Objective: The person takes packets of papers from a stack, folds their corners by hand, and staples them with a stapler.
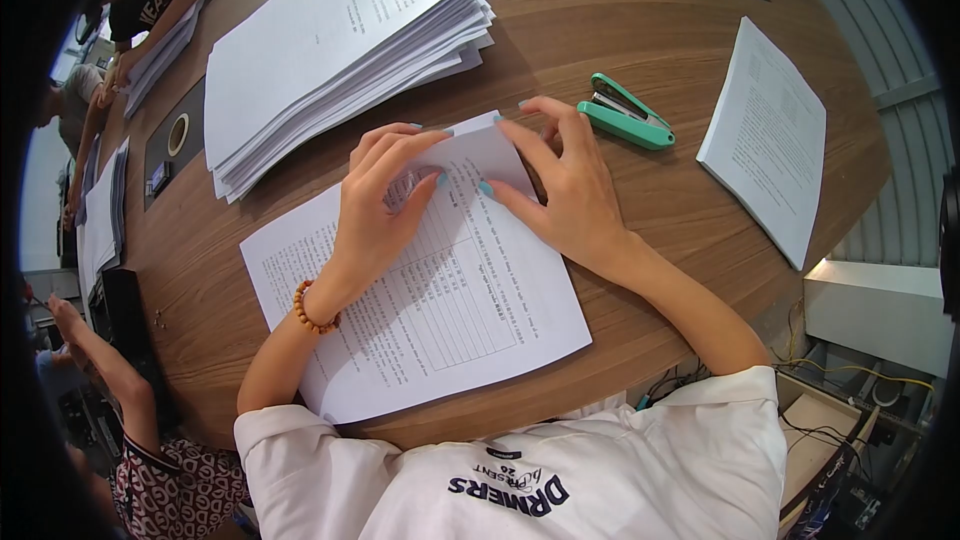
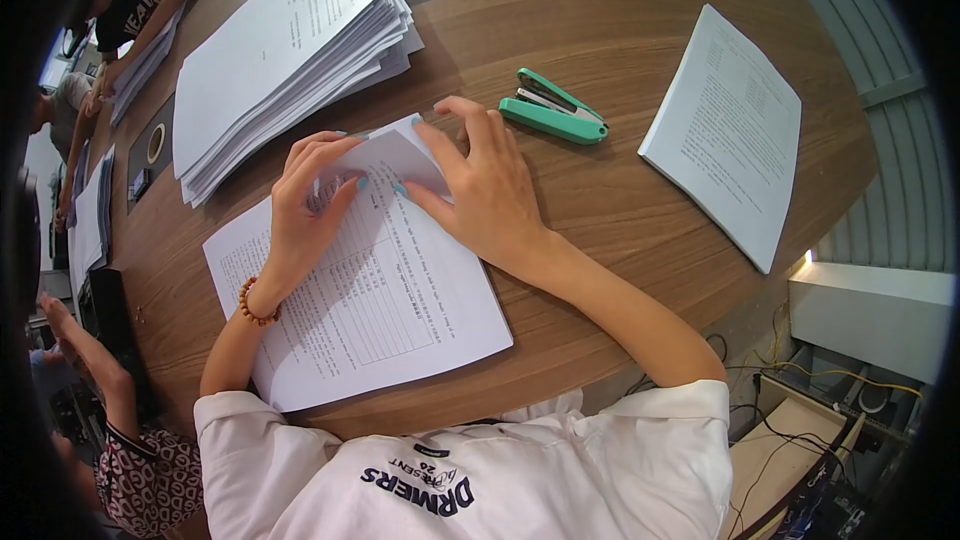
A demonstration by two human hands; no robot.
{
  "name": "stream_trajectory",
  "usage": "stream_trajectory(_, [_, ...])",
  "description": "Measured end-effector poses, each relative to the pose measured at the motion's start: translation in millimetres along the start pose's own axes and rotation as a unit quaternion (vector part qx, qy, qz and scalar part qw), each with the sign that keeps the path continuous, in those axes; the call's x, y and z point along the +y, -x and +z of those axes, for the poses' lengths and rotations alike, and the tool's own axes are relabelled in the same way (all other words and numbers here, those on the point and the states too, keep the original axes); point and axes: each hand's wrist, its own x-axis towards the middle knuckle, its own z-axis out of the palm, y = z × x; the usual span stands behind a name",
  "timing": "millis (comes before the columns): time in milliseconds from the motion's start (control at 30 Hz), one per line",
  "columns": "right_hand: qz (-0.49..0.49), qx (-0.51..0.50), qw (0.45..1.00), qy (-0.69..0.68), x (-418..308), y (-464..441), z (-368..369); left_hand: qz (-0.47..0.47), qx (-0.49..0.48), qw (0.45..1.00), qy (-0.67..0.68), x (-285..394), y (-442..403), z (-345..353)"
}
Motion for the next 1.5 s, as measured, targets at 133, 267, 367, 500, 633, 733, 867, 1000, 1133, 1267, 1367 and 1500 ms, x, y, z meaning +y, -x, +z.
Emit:
stream_trajectory(133, [-0.007, 0.072, 0.996, -0.046, -1.0, -1.1, -1.4, -0.012, 0.005, 1.0, 0.002, 0.5, 0.5, 0.9])
stream_trajectory(267, [-0.013, 0.039, 0.999, -0.008, -2.2, -0.4, -3.4, -0.012, 0.006, 1.0, -0.022, -1.3, 1.9, 0.1])
stream_trajectory(367, [0.003, 0.012, 1.0, -0.002, -1.7, 0.2, -2.3, -0.009, 0.008, 1.0, -0.022, -3.9, 2.1, 1.2])
stream_trajectory(500, [-0.043, 0.014, 0.998, 0.032, 0.0, 1.2, -1.3, -0.009, 0.004, 1.0, -0.023, -3.1, 1.9, 0.4])
stream_trajectory(633, [-0.118, 0.047, 0.99, 0.066, 2.6, 2.3, 0.1, -0.015, -0.001, 1.0, -0.023, -2.8, 0.6, -0.2])
stream_trajectory(733, [-0.076, 0.049, 0.995, 0.037, -2.7, 0.2, -2.7, -0.044, 0.006, 0.999, 0.031, -1.9, -0.5, 1.5])
stream_trajectory(867, [0.008, 0.007, 1.0, -0.004, -0.2, -1.4, -0.9, -0.021, -0.004, 0.999, 0.045, -5.1, 0.0, 1.0])
stream_trajectory(1000, [-0.028, -0.001, 1.0, 0.008, 1.4, -1.1, -2.2, -0.034, -0.002, 0.998, 0.055, -2.8, -0.7, 0.2])
stream_trajectory(1133, [-0.051, 0.011, 0.998, 0.029, 0.3, -0.9, -1.9, -0.012, -0.004, 1.0, 0.008, -2.4, -1.7, -0.7])
stream_trajectory(1267, [-0.063, 0.027, 0.997, 0.042, -0.6, 0.6, -2.0, 0.008, 0.002, 0.999, -0.033, -1.0, -1.1, -1.2])
stream_trajectory(1367, [-0.07, 0.044, 0.996, 0.04, -1.3, -0.5, -1.1, 0.023, 0.028, 0.999, -0.022, -0.7, -1.6, 0.7])
stream_trajectory(1500, [0.007, 0.017, 1.0, -0.019, -0.4, -2.0, -1.1, -0.054, 0.061, 0.996, 0.047, 0.5, 0.0, 4.1])
